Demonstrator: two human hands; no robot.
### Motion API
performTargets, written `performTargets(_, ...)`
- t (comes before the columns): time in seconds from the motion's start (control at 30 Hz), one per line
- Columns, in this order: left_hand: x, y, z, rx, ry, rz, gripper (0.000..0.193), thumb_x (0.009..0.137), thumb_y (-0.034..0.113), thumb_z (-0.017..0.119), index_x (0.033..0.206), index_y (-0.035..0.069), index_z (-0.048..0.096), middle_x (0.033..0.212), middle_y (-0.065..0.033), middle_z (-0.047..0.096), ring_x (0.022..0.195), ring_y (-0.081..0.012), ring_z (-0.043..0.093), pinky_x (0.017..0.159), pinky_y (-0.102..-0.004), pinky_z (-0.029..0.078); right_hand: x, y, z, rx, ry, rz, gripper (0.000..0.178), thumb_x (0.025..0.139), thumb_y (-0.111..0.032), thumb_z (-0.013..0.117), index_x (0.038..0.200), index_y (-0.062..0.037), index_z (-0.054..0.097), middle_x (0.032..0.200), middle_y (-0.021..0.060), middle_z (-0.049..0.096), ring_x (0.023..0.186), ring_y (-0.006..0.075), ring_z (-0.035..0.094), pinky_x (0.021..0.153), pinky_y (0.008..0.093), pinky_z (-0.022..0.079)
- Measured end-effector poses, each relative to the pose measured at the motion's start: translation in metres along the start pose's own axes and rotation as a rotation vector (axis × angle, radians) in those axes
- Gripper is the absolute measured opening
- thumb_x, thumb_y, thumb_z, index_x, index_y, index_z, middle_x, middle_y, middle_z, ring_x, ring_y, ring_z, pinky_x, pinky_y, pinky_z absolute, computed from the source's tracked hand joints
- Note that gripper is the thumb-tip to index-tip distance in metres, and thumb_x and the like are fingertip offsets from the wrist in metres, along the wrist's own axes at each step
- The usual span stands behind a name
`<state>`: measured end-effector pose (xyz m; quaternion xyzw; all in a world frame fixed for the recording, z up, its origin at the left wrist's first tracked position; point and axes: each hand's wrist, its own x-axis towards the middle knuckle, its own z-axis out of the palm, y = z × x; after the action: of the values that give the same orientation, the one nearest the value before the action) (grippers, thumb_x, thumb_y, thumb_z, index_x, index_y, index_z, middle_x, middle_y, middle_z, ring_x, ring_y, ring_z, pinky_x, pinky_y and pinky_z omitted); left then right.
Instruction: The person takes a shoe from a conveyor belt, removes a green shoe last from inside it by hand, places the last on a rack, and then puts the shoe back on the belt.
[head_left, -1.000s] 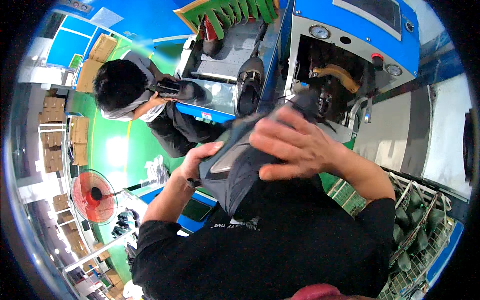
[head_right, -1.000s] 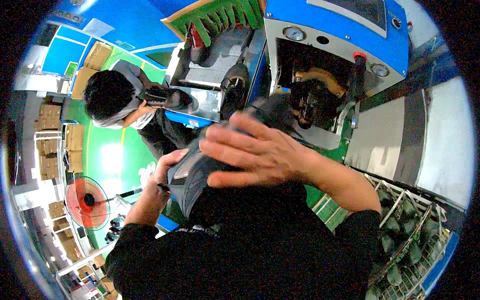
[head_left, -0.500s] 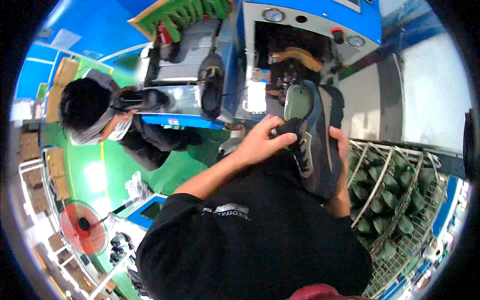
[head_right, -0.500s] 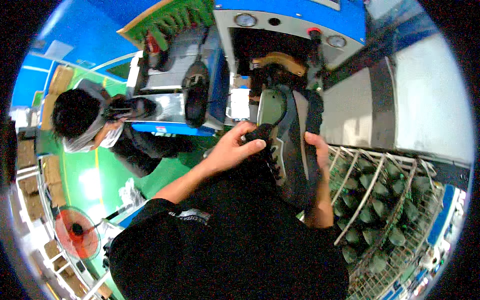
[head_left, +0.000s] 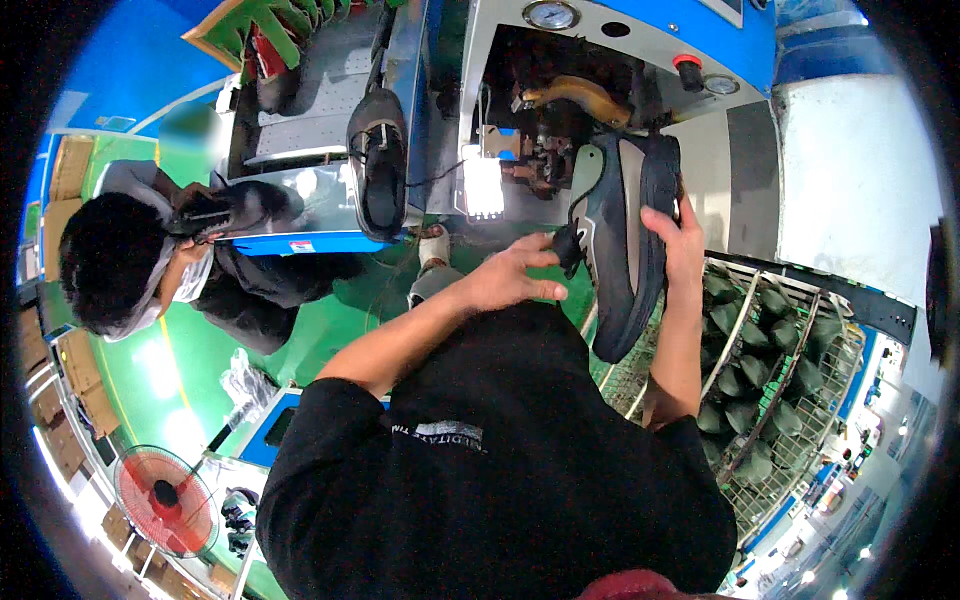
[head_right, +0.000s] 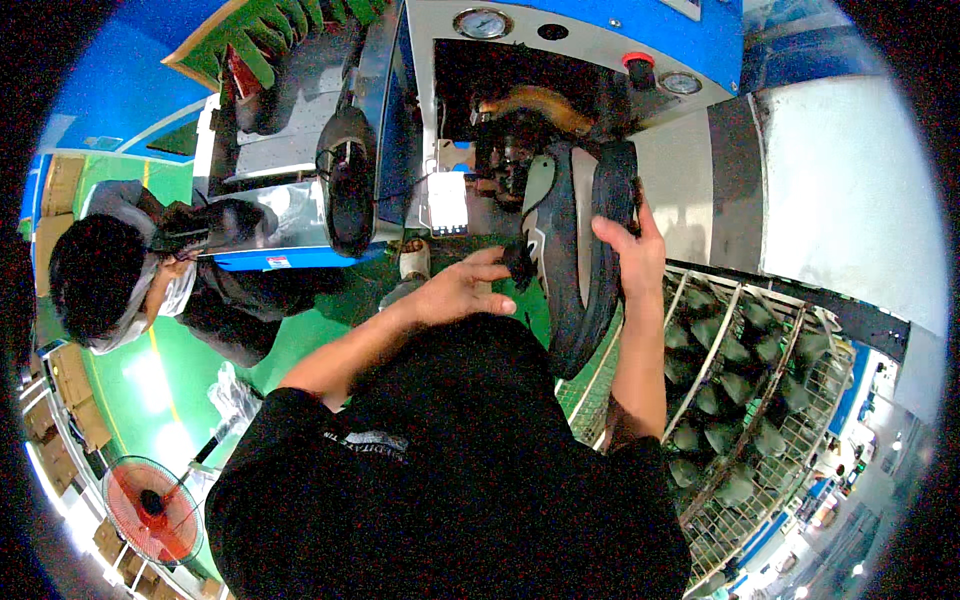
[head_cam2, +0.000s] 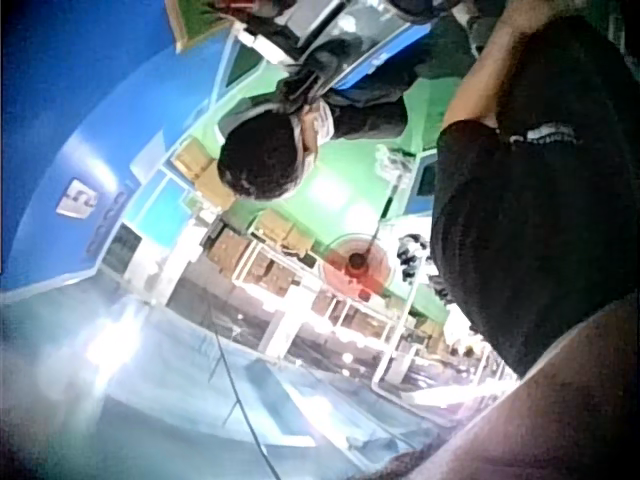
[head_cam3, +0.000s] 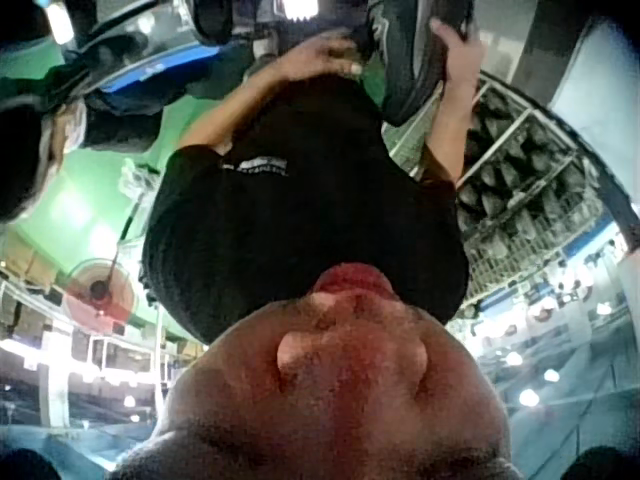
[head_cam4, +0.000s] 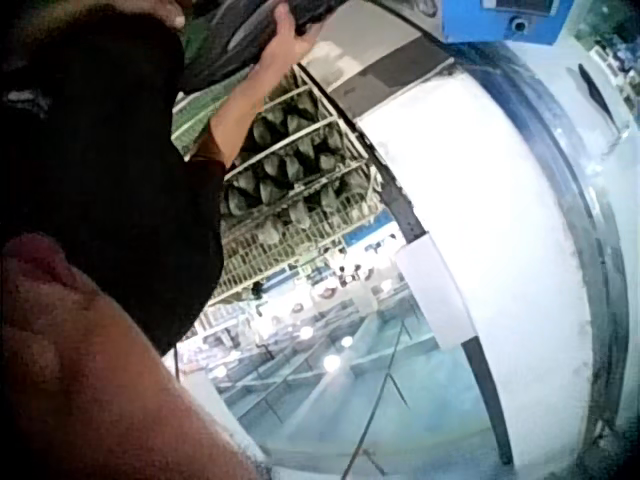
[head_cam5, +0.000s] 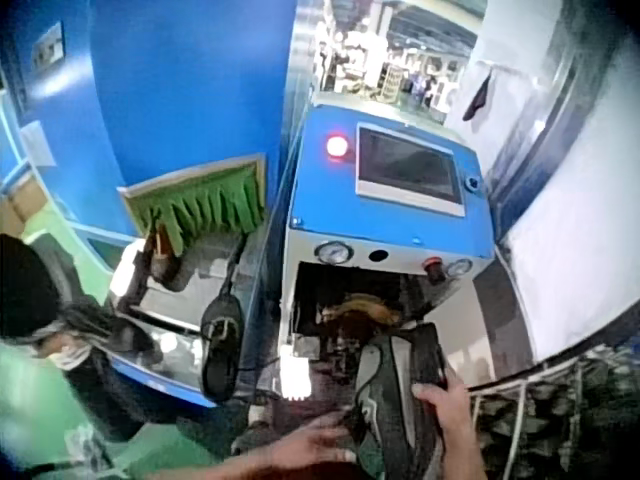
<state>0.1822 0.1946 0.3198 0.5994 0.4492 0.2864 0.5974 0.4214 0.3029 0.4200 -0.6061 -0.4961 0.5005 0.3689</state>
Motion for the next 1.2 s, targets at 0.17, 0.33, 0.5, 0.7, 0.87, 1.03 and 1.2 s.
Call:
performTargets(0.17,0.032,-0.026,0.017,-0.775,-0.102,-0.112,0.059,0.088,0.023,0.077,0.136,0.0,0.051,0.136,-0.015,0.056,0.126,-0.022,0.053,0.11,-0.0372,0.037,0.025,-0.028,0.015,-0.189,-0.053,-0.038,0.088,0.075,-0.011,0.081,0.152,-0.0024,0.038,0.118,0.0102,0.067,0.097,0.0162,0.064,0.09,0.0297,0.05)
performTargets(0.33,0.046,-0.007,0.01,-1.119,0.059,-0.134,0.078,0.082,0.015,0.083,0.139,0.003,0.031,0.119,-0.0092,0.061,0.112,-0.0148,0.055,0.101,-0.0337,0.045,0.015,-0.043,0.024,-0.079,-0.064,-0.005,0.085,0.075,-0.009,0.077,0.151,-0.0024,0.039,0.119,0.0094,0.066,0.098,0.0159,0.064,0.09,0.0293,0.05)
performTargets(0.5,0.028,0.027,-0.02,-0.514,0.222,-0.128,0.074,0.087,0.019,0.077,0.14,-0.002,0.029,0.091,-0.0081,0.066,0.076,-0.0135,0.062,0.072,-0.0299,0.053,-0.014,-0.025,0.011,0.294,-0.03,0.195,0.056,0.082,-0.015,0.069,0.134,-0.0017,0.054,0.111,0.011,0.068,0.086,0.0205,0.067,0.078,0.0325,0.056)
performTargets(0.7,0.008,0.033,-0.041,0.351,0.568,0.164,0.023,0.086,0.009,0.063,0.109,0.008,0.068,0.083,-0.0136,0.068,0.07,-0.0317,0.066,0.062,-0.0412,0.053,-0.058,-0.01,0.047,0.879,0.143,0.571,0.036,0.088,-0.026,0.064,0.115,-0.0035,0.066,0.098,0.0116,0.073,0.078,0.0239,0.07,0.068,0.0355,0.059)
performTargets(0.87,0.012,0.039,-0.071,0.607,0.783,0.44,0.019,0.078,0.009,0.065,0.097,0.007,0.066,0.084,-0.0117,0.067,0.084,-0.0327,0.065,0.073,-0.0428,0.053,-0.066,0.01,0.034,0.873,0.014,0.538,0.036,0.088,-0.024,0.063,0.117,-0.0028,0.065,0.101,0.0119,0.072,0.084,0.0231,0.07,0.07,0.0346,0.058)
performTargets(1.03,-0.011,0.037,-0.068,-0.143,-0.053,-0.209,0.029,0.092,0.028,0.057,0.088,0.003,0.069,0.075,-0.0073,0.071,0.071,-0.022,0.065,0.069,-0.0355,0.05,-0.056,0.011,0.024,0.544,0.122,0.334,0.054,0.083,-0.014,0.068,0.134,-0.0026,0.057,0.112,0.0094,0.069,0.088,0.0219,0.069,0.076,0.0326,0.056)
performTargets(1.2,-0.014,0.018,-0.045,-0.226,-0.153,-0.352,0.034,0.096,0.034,0.056,0.089,0.003,0.068,0.067,-0.0031,0.068,0.062,-0.0097,0.057,0.062,-0.0288,0.046,-0.02,0.005,0.014,0.035,0.027,-0.018,0.085,0.077,-0.003,0.074,0.153,-0.0035,0.036,0.122,0.0073,0.065,0.094,0.0146,0.065,0.086,0.0281,0.052)
